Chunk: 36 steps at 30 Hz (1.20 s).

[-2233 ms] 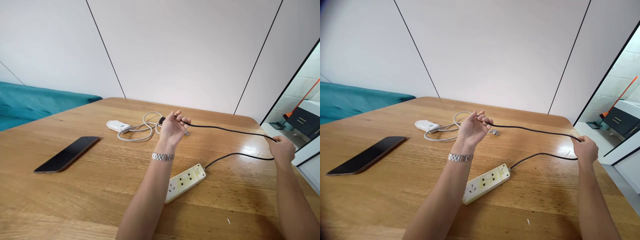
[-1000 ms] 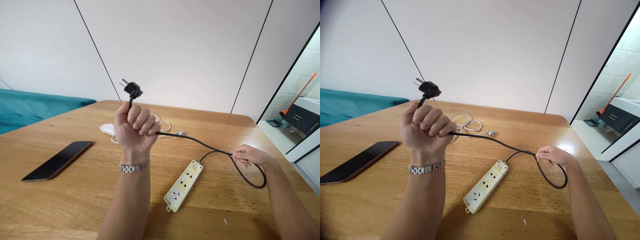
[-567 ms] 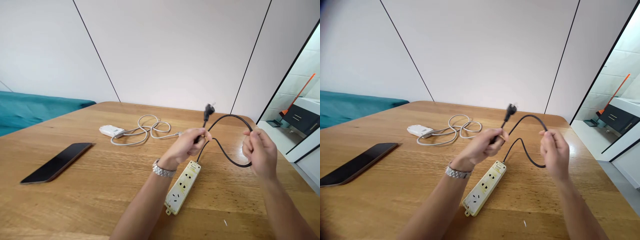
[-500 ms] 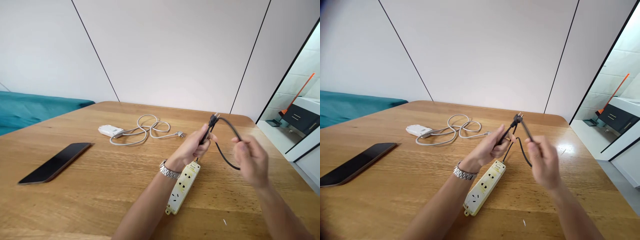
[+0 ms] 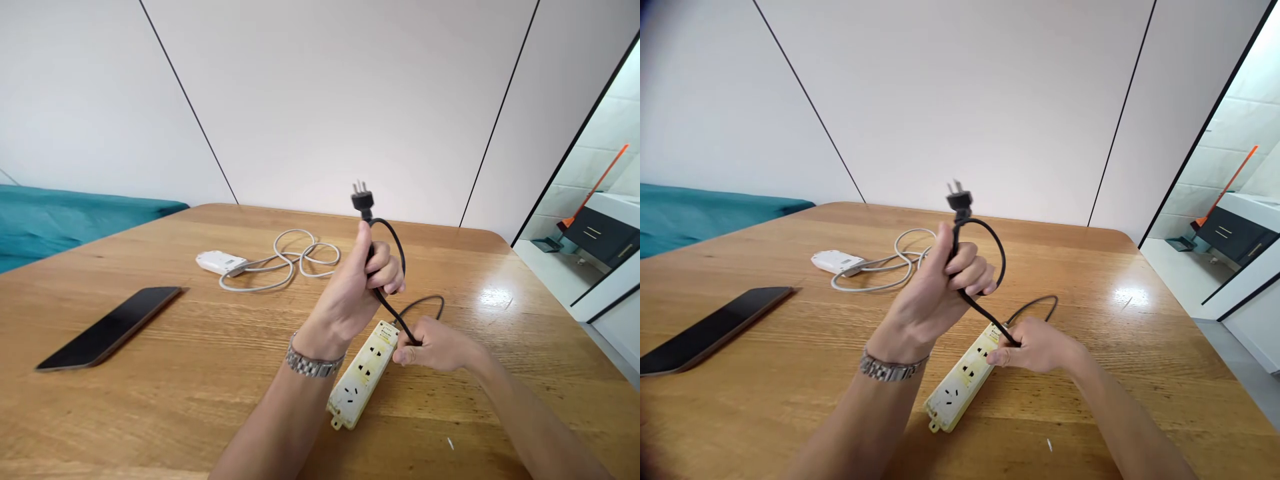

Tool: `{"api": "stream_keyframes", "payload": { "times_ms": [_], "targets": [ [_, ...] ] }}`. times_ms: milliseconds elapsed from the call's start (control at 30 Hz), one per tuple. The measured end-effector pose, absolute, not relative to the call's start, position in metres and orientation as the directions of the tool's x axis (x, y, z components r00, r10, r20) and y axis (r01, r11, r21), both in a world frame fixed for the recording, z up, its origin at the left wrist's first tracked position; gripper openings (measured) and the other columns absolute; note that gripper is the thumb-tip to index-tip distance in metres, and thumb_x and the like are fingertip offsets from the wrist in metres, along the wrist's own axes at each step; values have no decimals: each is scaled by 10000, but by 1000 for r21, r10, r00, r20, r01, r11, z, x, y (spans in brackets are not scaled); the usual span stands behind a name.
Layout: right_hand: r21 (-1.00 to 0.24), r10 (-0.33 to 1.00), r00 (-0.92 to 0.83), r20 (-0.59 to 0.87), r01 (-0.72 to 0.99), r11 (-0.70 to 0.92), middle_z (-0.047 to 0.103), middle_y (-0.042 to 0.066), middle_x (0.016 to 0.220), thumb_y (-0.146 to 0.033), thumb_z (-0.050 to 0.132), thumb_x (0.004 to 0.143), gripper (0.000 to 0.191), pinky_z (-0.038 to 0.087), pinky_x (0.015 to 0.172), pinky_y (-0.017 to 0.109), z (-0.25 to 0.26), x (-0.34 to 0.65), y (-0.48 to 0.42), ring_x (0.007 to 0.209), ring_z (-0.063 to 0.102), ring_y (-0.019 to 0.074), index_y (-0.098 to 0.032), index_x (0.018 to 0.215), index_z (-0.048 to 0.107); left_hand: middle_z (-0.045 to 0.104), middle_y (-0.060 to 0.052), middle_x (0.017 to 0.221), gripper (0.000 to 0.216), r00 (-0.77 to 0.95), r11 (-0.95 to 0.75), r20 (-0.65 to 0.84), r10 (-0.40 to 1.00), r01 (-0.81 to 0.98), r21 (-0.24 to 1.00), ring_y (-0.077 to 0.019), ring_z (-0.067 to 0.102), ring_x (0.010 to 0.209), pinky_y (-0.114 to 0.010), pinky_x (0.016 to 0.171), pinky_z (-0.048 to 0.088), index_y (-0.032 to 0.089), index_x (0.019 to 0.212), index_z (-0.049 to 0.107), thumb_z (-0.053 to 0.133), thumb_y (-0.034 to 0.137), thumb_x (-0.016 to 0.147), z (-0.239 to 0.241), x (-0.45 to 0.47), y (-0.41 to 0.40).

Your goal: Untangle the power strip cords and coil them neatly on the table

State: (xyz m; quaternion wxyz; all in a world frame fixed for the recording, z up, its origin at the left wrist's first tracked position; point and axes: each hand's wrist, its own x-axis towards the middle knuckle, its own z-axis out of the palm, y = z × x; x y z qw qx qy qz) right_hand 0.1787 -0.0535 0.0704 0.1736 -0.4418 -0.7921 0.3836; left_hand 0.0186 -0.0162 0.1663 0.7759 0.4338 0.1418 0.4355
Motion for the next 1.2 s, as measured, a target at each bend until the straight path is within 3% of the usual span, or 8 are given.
{"api": "stream_keyframes", "payload": {
  "times_ms": [233,433,567,667,767,933,1033,1200],
  "targets": [
    [-780,859,-386,-337,625,-25,496,-32,477,-655,631,758,504,313,500,239,53,240,-30,464,433,97,-172,616,601,-29,75,413,607,483,113,363,797,-710,695,-66,-3,314,-250,284,56,226,463,148,218,543,975,194,-52,-31],
    [-995,984,-158,-85,-35,-92,218,-134,406,-545,723,716,501,294,445,222,72,276,-31,338,174,21,-195,512,428,75,77,400,612,557,-72,405,726,-523,849,-50,106,342,-223,339,107,205,481,174,486,515,907,183,-49,-18],
    [-965,998,36,-45,-259,-34,330,-114,528,-564,661,750,393,364,443,232,103,250,-50,340,246,25,-190,746,542,162,96,440,612,588,-55,259,767,-341,938,-25,117,375,-192,369,62,202,514,242,633,586,785,158,3,-4],
    [-976,986,78,149,-147,160,489,-61,656,-636,574,801,457,413,470,261,116,222,-67,396,438,69,-195,916,553,184,102,453,606,600,21,131,789,-239,971,-24,121,386,-190,379,64,203,534,280,587,670,768,134,42,-2],
    [-938,955,-15,296,185,294,532,-27,679,-633,473,882,430,395,487,260,115,198,-81,485,512,108,-205,861,502,240,90,448,604,638,88,38,769,-165,982,-32,160,392,-204,393,84,197,551,341,535,731,758,112,68,-6],
    [-508,888,13,460,824,251,501,10,567,-673,423,877,495,227,478,274,100,174,-86,484,412,127,-212,697,452,339,58,475,583,658,225,-16,753,-235,946,-58,314,426,-215,415,204,180,565,441,619,720,694,97,84,-10],
    [-400,902,-6,432,895,198,485,12,538,-694,423,860,522,189,491,283,91,167,-82,461,373,122,-207,675,465,326,71,477,552,617,230,19,786,-322,919,-41,282,431,-200,412,199,171,558,448,749,629,616,100,82,-5],
    [-682,924,-138,355,638,358,524,-7,607,-618,533,844,464,320,538,254,83,165,-68,561,451,120,-194,661,484,374,65,476,568,596,252,83,798,-456,854,-46,310,436,-167,412,239,192,577,332,731,576,701,118,64,4]
  ]
}}
